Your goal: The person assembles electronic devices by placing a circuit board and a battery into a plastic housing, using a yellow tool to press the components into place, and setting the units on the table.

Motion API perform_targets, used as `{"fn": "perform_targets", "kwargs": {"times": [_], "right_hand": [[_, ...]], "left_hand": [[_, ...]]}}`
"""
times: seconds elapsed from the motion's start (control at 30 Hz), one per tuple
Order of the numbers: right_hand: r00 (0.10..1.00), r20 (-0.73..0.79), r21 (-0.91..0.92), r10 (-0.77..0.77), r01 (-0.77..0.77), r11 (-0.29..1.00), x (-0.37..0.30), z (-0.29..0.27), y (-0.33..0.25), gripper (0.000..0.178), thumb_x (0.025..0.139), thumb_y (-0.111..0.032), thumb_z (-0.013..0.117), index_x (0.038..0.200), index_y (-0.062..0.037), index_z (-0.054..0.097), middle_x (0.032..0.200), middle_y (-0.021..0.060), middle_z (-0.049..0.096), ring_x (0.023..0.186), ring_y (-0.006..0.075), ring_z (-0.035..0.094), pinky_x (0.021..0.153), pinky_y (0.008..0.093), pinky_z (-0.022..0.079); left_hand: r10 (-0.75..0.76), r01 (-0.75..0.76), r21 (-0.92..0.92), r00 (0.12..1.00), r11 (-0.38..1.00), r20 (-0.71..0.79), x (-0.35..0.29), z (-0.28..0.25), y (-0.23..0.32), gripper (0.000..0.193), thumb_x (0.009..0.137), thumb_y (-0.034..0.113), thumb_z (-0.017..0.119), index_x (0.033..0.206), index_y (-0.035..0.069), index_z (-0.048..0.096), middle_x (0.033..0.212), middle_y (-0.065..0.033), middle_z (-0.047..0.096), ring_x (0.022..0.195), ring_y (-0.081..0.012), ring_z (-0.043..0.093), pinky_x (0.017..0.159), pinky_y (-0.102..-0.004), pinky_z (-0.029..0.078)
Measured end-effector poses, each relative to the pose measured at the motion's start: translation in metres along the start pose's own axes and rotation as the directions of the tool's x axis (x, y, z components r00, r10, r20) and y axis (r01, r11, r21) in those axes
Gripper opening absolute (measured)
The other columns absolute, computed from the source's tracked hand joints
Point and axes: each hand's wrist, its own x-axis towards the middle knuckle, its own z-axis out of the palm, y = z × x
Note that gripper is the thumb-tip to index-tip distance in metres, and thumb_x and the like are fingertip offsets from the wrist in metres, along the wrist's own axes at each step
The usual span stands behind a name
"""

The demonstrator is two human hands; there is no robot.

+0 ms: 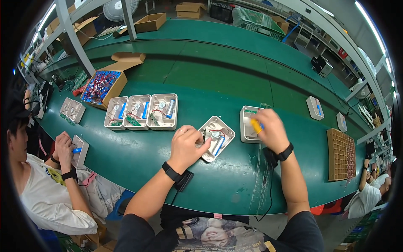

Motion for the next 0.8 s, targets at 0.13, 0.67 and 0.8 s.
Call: {"fn": "perform_targets", "kwargs": {"times": [0.13,0.67,0.8], "right_hand": [[0.952,0.159,0.174,-0.262,0.234,0.956,-0.005,0.027,-0.045,0.027,0.082,-0.016,0.079,0.109,-0.013,0.077,0.137,0.0128,0.06,0.135,0.0398,0.051,0.11,0.0548,0.043],[0.92,0.333,0.166,-0.209,0.161,0.973,-0.019,0.053,-0.071,0.032,0.089,-0.038,0.079,0.108,-0.0118,0.075,0.162,0.0205,0.037,0.155,0.0508,0.022,0.123,0.07,0.021],[0.91,0.352,0.161,-0.219,0.172,0.972,-0.018,0.049,-0.073,0.038,0.088,-0.043,0.08,0.105,-0.0103,0.074,0.157,0.0215,0.041,0.154,0.05,0.024,0.122,0.0699,0.022]], "left_hand": [[-0.092,0.092,-0.004,0.995,0.996,0.032,0.005,-0.002,0.009,0.017,0.081,0.016,0.081,0.093,0.007,0.073,0.079,-0.0052,0.069,0.092,-0.0274,0.065,0.08,-0.0403,0.052],[-0.029,0.042,-0.093,0.99,0.995,0.136,0.002,0.0,0.017,0.025,0.082,0.019,0.083,0.103,0.008,0.074,0.093,-0.0041,0.075,0.095,-0.0268,0.063,0.086,-0.042,0.049],[-0.087,0.109,-0.097,0.974,0.989,0.209,0.001,-0.001,0.017,0.021,0.083,0.018,0.082,0.099,0.009,0.073,0.091,-0.003,0.075,0.094,-0.0263,0.063,0.085,-0.0415,0.046]]}}
